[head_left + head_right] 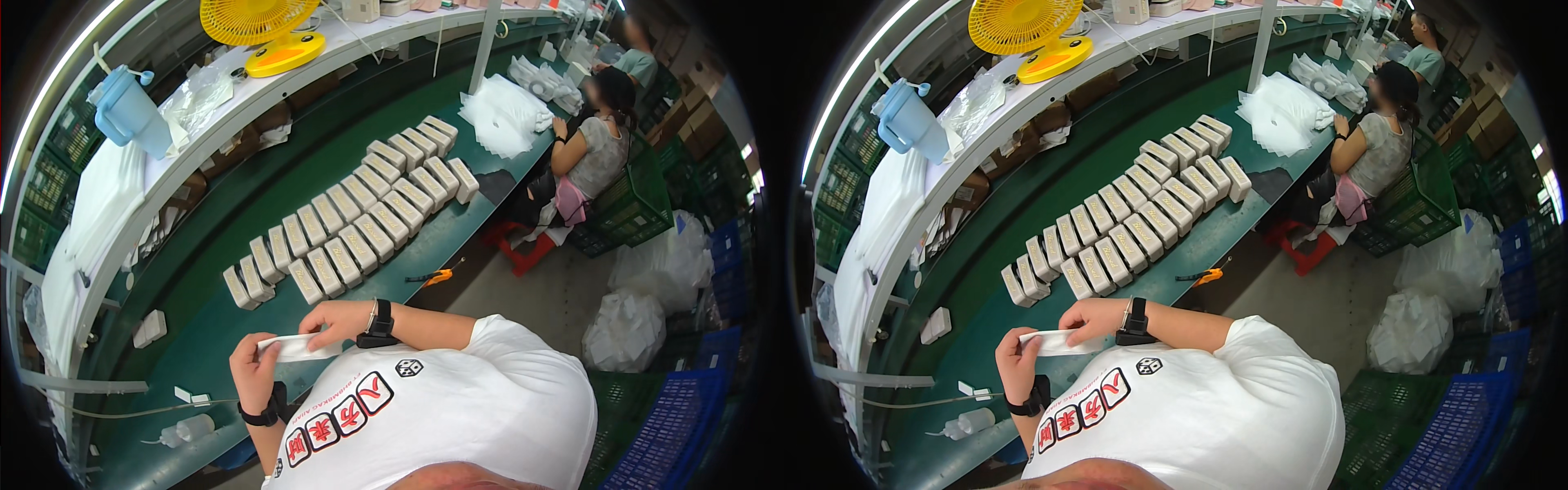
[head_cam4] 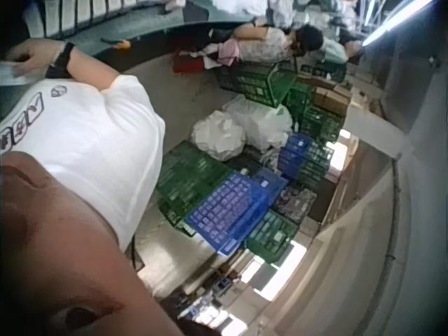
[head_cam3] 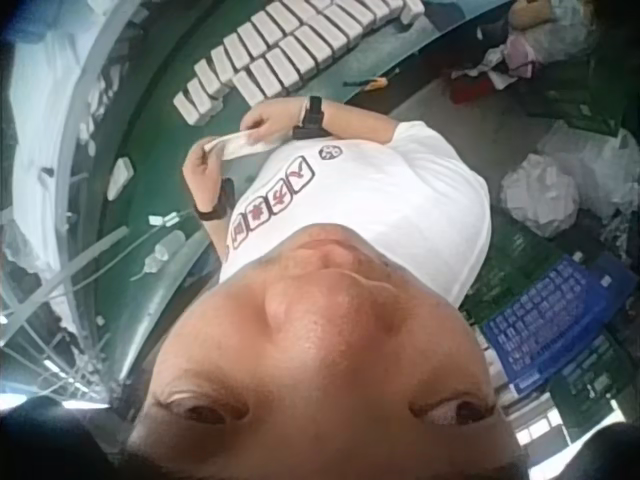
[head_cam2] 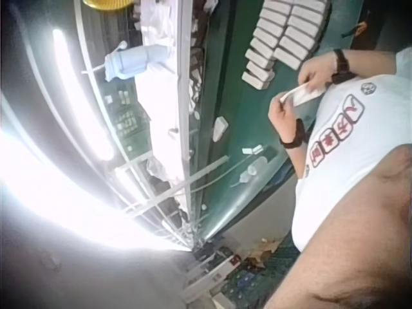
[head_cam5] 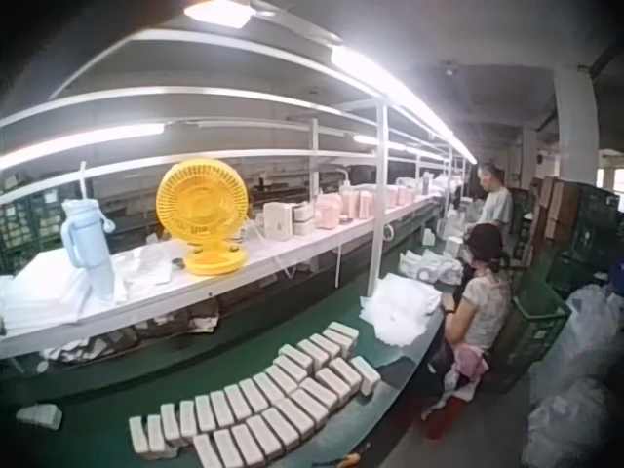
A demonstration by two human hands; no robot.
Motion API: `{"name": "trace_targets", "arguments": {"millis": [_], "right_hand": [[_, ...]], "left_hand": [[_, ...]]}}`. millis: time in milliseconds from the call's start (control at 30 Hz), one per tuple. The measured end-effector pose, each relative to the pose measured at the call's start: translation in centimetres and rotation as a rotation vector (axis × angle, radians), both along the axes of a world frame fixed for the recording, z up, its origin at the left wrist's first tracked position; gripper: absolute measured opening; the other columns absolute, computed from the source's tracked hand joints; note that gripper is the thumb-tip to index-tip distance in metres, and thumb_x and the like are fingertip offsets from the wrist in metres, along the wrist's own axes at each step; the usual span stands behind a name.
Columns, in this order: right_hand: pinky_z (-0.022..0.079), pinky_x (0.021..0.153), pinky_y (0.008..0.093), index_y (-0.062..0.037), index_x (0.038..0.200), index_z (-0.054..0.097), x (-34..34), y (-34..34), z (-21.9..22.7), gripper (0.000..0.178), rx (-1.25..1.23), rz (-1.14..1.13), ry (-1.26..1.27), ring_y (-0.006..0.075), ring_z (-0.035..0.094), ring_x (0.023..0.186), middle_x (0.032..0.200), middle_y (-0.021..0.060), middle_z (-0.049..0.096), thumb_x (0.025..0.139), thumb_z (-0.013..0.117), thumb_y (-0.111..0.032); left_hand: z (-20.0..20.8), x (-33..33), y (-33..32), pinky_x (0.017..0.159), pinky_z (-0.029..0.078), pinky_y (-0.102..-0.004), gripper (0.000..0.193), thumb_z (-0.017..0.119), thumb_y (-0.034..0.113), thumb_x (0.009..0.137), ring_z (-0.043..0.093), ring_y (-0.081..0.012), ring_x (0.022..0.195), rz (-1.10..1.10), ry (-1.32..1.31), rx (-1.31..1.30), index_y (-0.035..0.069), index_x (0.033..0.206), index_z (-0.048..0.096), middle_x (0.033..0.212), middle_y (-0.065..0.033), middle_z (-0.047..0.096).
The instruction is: Inspecting and cleaning white plastic component enclosures using an air nozzle on a production line.
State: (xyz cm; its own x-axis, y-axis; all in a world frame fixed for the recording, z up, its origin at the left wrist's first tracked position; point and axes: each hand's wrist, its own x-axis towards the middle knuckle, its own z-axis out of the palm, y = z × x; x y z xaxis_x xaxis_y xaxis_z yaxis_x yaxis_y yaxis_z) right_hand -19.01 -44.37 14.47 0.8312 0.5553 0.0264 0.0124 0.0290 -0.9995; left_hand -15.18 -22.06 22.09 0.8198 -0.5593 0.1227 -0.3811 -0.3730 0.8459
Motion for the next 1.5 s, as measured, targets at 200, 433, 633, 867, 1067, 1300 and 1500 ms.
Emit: {"name": "trace_targets", "arguments": {"millis": [200, 433, 633, 867, 1067, 1300, 1500], "right_hand": [[0.045, 0.081, 0.0264, 0.0004, 0.094, 0.066, -0.3, -0.7, -1.4, 0.022, 0.087, -0.124, -0.027, 0.0114, 0.056, 0.094, 0.106, 0.0107, 0.063, 0.084, 0.069, -0.019], [0.044, 0.087, 0.0296, -0.0002, 0.086, 0.066, -0.5, -4.3, 0.4, 0.015, -0.244, -0.732, -0.872, 0.0167, 0.057, 0.099, 0.114, 0.0127, 0.061, 0.083, 0.068, -0.015], [0.045, 0.087, 0.0305, -0.0011, 0.086, 0.066, -2.1, -7.1, -3.5, 0.014, 0.136, -0.633, -0.194, 0.018, 0.06, 0.094, 0.103, 0.0105, 0.065, 0.082, 0.068, -0.014], [0.048, 0.071, 0.0312, -0.0005, 0.091, 0.065, -3.0, -8.7, -15.0, 0.027, -0.093, -0.435, 0.279, 0.0191, 0.062, 0.076, 0.081, 0.0079, 0.066, 0.077, 0.07, -0.023], [0.049, 0.069, 0.0321, -0.0009, 0.096, 0.065, -4.0, -8.6, -22.7, 0.032, -0.397, -0.678, 0.327, 0.0185, 0.063, 0.076, 0.086, 0.0099, 0.068, 0.077, 0.071, -0.026], [0.049, 0.075, 0.036, 0.0006, 0.095, 0.067, -3.3, -8.3, -25.1, 0.042, -0.477, -0.787, 0.416, 0.0298, 0.065, 0.085, 0.092, 0.0188, 0.067, 0.073, 0.07, -0.034], [0.05, 0.072, 0.0356, 0.0041, 0.095, 0.067, -3.4, -8.3, -26.0, 0.046, -0.429, -1.001, 0.496, 0.028, 0.066, 0.082, 0.091, 0.0182, 0.069, 0.07, 0.072, -0.034]], "left_hand": [[-5.9, 1.3, 1.4, 0.058, 0.043, -0.0205, 0.008, 0.06, 0.003, 0.088, 0.055, -0.0083, 0.065, 0.073, 0.523, -0.201, 0.002, 0.096, 0.063, 0.079, -0.0004, 0.062], [-16.1, -0.1, 8.9, 0.064, 0.051, -0.0311, 0.029, 0.07, 0.016, 0.081, 0.065, -0.0222, 0.07, -0.008, 0.203, 0.45, -0.002, 0.102, 0.061, 0.084, -0.0129, 0.068], [-21.3, -1.2, 14.6, 0.07, 0.052, -0.0376, 0.042, 0.073, 0.034, 0.075, 0.067, -0.0328, 0.079, 0.018, 0.369, 0.728, -0.001, 0.097, 0.065, 0.084, -0.0191, 0.069], [-22.8, -1.4, 14.3, 0.07, 0.053, -0.0361, 0.038, 0.075, 0.031, 0.072, 0.068, -0.0312, 0.078, -0.002, 0.35, 0.822, -0.001, 0.091, 0.066, 0.079, -0.0193, 0.068], [-24.3, -1.1, 13.8, 0.069, 0.053, -0.0357, 0.037, 0.076, 0.029, 0.069, 0.068, -0.0303, 0.075, 0.016, 0.431, 0.808, -0.001, 0.09, 0.066, 0.078, -0.0185, 0.068], [-26.6, -0.7, 14.5, 0.07, 0.053, -0.0357, 0.033, 0.075, 0.028, 0.067, 0.067, -0.0305, 0.075, -0.034, 0.415, 0.739, 0.0, 0.083, 0.068, 0.08, -0.0186, 0.068], [-26.0, 0.2, 13.0, 0.073, 0.052, -0.0376, 0.036, 0.074, 0.034, 0.066, 0.067, -0.0326, 0.081, -0.07, 0.409, 0.841, 0.002, 0.081, 0.068, 0.083, -0.0202, 0.068]]}}
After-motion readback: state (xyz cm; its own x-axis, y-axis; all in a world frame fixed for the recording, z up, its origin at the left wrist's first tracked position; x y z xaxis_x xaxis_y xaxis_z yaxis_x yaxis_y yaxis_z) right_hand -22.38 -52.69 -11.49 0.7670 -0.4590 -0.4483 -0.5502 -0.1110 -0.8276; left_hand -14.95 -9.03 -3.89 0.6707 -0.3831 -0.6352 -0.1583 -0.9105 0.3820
